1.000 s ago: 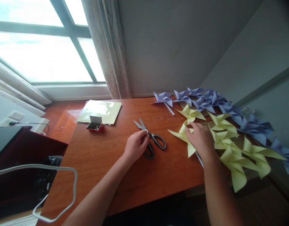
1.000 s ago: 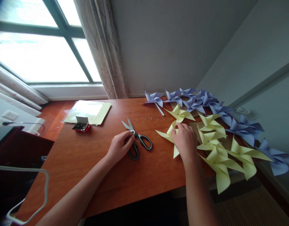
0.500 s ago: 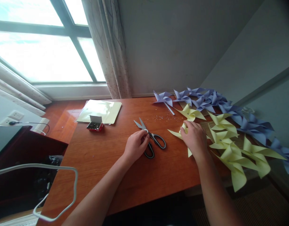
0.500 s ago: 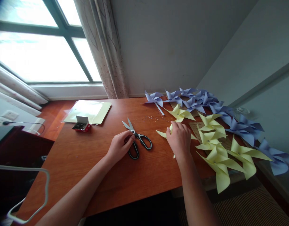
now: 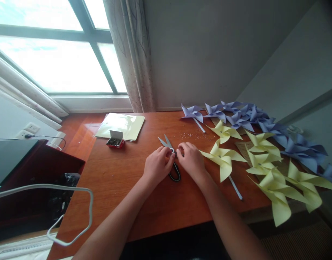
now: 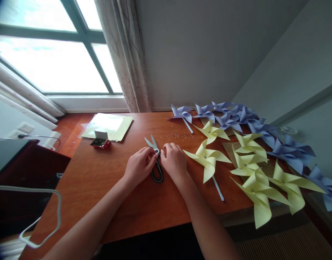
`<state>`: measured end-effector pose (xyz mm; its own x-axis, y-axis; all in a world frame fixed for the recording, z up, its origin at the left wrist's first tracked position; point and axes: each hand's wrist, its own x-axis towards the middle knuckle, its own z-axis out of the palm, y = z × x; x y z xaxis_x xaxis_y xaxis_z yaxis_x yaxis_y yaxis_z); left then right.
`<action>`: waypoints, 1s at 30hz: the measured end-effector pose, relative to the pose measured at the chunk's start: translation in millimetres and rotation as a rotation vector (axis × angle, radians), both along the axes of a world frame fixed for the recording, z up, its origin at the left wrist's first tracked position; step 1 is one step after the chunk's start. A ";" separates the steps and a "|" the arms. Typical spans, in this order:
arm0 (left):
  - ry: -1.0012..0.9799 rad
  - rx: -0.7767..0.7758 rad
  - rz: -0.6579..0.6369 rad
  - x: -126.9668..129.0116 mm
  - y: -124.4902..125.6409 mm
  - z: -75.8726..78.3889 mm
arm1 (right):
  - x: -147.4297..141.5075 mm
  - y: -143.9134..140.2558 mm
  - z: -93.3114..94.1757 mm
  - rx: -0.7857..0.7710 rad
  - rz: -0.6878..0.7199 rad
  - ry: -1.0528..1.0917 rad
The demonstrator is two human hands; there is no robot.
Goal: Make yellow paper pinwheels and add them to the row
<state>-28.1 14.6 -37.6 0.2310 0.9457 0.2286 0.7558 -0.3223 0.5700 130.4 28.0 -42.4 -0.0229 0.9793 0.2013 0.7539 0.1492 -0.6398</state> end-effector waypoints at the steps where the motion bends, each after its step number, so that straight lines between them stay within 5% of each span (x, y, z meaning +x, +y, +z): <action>1: 0.040 -0.003 0.004 0.1 -0.9 0.9 | 4.3 -3.6 -1.9 -0.015 -0.006 -0.015; 12: 0.288 0.014 0.083 1.0 -3.8 8.3 | 7.1 -32.2 -2.8 -0.087 0.332 0.218; 21: 0.375 0.071 -0.004 -15.9 -16.6 2.6 | 16.1 -50.0 -15.7 -0.011 0.316 0.290; 30: 0.471 0.079 0.178 -76.3 -14.0 4.8 | 14.2 -50.0 -12.7 -0.013 0.333 0.321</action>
